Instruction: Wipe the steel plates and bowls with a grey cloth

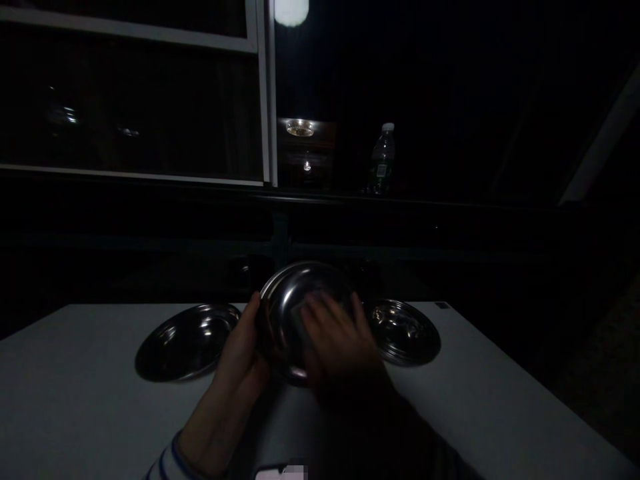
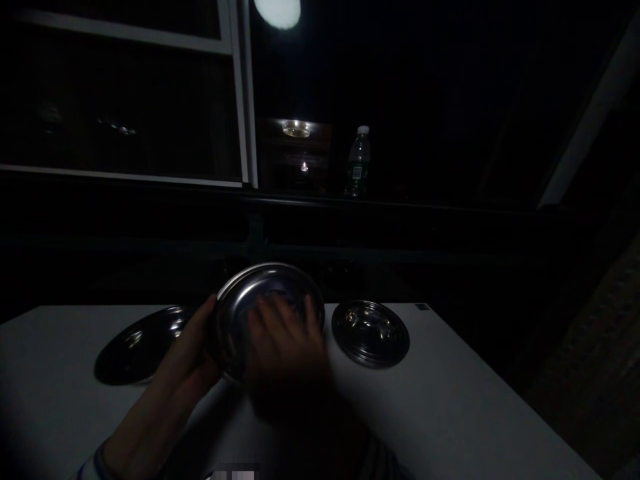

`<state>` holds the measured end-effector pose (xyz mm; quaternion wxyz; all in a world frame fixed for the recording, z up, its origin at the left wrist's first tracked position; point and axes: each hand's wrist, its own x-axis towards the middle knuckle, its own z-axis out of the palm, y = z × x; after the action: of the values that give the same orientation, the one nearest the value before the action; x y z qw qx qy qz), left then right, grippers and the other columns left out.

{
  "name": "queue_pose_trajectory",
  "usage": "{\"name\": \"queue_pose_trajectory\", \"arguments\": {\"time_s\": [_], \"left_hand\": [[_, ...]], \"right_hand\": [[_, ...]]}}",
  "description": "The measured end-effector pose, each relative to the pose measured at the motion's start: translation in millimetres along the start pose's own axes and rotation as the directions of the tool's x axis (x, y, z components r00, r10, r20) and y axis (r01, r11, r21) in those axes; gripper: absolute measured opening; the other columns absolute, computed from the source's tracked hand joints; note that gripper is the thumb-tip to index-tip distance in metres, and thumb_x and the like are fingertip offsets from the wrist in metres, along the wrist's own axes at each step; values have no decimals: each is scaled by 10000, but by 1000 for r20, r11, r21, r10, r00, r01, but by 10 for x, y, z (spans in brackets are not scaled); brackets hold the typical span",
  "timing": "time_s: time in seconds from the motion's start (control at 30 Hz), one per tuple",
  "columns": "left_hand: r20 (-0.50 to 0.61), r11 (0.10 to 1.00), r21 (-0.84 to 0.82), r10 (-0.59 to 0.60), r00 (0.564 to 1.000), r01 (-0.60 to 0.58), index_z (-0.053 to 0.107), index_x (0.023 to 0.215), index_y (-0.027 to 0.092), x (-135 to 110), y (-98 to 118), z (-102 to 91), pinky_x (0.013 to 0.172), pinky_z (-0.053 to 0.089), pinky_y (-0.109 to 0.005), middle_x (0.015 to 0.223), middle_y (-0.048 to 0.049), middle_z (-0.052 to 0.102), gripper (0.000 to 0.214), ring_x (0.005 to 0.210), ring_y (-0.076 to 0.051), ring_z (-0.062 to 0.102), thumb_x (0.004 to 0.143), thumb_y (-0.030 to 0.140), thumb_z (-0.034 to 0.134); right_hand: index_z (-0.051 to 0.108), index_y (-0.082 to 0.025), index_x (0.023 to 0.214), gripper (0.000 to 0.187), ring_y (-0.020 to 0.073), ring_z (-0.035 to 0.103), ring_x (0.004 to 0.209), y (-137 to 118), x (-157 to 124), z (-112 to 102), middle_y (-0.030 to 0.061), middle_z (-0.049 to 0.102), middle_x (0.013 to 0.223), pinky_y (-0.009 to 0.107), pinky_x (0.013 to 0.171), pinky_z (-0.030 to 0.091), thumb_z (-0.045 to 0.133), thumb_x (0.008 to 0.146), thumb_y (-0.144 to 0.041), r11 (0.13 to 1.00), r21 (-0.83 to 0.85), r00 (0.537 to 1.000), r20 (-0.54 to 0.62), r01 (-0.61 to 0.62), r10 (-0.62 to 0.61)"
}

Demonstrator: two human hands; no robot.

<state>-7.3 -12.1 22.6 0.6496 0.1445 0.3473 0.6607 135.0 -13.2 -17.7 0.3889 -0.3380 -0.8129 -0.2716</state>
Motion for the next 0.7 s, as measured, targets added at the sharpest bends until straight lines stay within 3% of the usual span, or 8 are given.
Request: {"name": "queue_pose_trajectory", "arguments": {"time_s": [0.1,0.2,0.33,0.53,0.7], "left_hand": [[-2,999,-38,10,1000,-10,618,694,133,26,42,-28,446,481,-177,538,-11,655,270,463,-103,605,877,212,435],[23,997,-72,29,999,-27,629,728,135,53,61,-44,498,512,-185,575,-11,675,238,501,-106,627,868,207,450],[37,992,-105,75,996,-71,635,774,147,111,44,-82,571,533,-201,629,1,696,183,570,-110,652,853,186,474],[75,991,-123,57,996,-47,646,799,133,109,99,-106,549,530,-212,631,-27,700,248,554,-126,648,873,247,439],[65,989,-126,81,995,-72,646,791,164,70,120,-66,587,525,-191,648,0,706,227,593,-111,654,872,218,441]], "right_hand": [[510,-156,1205,378,205,344,1268,-134,4,48,55,490,1308,532,1091,34,376,872,-277,996,34,995,-60,85,-83],[522,-159,1191,375,228,374,1243,-40,28,-37,51,499,1299,571,1072,-2,375,870,-284,998,-37,996,-66,52,-54],[549,-136,1157,355,245,423,1192,102,41,-131,73,539,1255,576,1064,69,393,853,-233,989,-131,995,-87,-63,52],[558,-188,1139,338,196,452,1142,7,-8,-15,9,558,1237,521,1087,64,398,846,-239,998,-20,990,-125,62,-64],[578,-197,1111,315,204,472,1090,28,-15,-57,9,584,1203,499,1061,134,414,844,-235,998,-63,989,-148,-13,3]]}}
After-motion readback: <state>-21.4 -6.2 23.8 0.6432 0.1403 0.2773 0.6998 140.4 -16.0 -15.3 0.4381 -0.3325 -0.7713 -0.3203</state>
